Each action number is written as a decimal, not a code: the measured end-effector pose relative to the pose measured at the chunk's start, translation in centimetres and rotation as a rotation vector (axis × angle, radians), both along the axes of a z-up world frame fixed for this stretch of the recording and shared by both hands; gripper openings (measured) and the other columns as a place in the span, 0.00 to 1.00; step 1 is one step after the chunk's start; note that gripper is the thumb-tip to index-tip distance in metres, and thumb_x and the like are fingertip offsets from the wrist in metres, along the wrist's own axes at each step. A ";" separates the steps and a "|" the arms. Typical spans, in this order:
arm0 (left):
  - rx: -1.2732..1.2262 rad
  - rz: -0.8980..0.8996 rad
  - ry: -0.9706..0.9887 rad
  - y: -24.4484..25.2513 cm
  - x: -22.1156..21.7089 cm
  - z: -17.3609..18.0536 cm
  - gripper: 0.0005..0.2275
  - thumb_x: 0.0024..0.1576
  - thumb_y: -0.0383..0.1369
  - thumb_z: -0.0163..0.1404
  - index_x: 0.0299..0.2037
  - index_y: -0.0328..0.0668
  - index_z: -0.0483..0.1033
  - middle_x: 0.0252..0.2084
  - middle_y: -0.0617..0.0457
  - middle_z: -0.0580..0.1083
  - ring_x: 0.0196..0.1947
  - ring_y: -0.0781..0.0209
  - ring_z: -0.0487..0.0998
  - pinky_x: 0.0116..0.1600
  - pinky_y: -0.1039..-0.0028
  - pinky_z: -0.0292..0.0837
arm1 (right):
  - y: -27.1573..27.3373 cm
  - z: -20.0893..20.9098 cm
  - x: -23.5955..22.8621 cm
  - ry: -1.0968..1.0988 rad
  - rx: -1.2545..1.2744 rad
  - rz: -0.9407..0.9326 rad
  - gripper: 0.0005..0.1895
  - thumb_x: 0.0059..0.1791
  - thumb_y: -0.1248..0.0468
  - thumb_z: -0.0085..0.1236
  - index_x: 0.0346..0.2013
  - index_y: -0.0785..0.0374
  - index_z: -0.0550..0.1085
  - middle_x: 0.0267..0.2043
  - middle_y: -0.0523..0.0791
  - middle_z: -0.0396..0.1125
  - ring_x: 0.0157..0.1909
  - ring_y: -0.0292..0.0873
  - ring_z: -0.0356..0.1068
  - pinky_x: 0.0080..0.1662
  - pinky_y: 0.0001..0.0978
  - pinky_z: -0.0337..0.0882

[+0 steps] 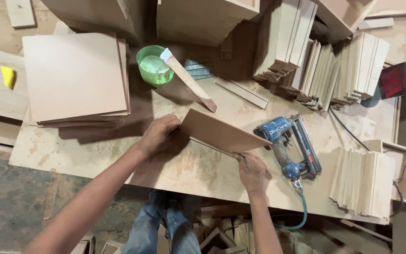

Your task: The person assembles small wooden boxes by applying glue to thin wooden strips and attaching them to larger panels. They use a pneumatic nail gun to fasten the pieces together and stack completed boxes on the floor.

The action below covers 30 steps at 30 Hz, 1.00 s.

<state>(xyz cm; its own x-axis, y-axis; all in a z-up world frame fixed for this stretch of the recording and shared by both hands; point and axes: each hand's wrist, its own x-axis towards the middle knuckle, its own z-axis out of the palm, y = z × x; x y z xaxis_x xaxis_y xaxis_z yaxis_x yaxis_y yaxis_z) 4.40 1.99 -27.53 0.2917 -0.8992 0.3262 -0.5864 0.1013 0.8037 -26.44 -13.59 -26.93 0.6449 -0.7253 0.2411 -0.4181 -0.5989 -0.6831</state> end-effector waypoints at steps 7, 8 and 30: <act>-0.040 -0.080 -0.068 -1.2 0.8 1.5 0.08 0.48 0.25 0.57 0.32 0.38 0.68 0.31 0.42 0.70 0.35 0.40 0.72 0.37 0.57 0.68 | -0.5 -4.0 -2.3 0.182 -0.019 -0.048 0.17 0.43 0.71 0.61 0.47 0.63 0.80 0.40 0.55 0.75 0.41 0.57 0.75 0.45 0.42 0.74; -0.034 -0.077 -0.053 -1.2 0.7 1.6 0.09 0.48 0.26 0.58 0.31 0.37 0.68 0.30 0.42 0.70 0.35 0.40 0.72 0.37 0.57 0.68 | -0.7 -4.4 -2.6 0.162 -0.014 -0.046 0.16 0.43 0.70 0.62 0.46 0.62 0.80 0.40 0.54 0.75 0.42 0.57 0.75 0.46 0.42 0.73; 0.321 0.174 0.390 1.2 -2.0 0.2 0.15 0.61 0.39 0.41 0.35 0.35 0.75 0.35 0.43 0.75 0.36 0.49 0.74 0.44 0.65 0.69 | -2.5 -0.4 -0.9 -0.105 0.339 0.211 0.05 0.47 0.77 0.60 0.34 0.67 0.78 0.28 0.53 0.70 0.33 0.48 0.71 0.38 0.37 0.70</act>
<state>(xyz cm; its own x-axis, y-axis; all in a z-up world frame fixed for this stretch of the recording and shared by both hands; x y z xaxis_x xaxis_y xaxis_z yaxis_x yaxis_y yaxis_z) 2.35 3.18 -27.29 0.4898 -0.8636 -0.1194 -0.2246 -0.2574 0.9399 -27.31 -16.13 -27.33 0.7724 -0.6296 0.0836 -0.2282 -0.3979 -0.8886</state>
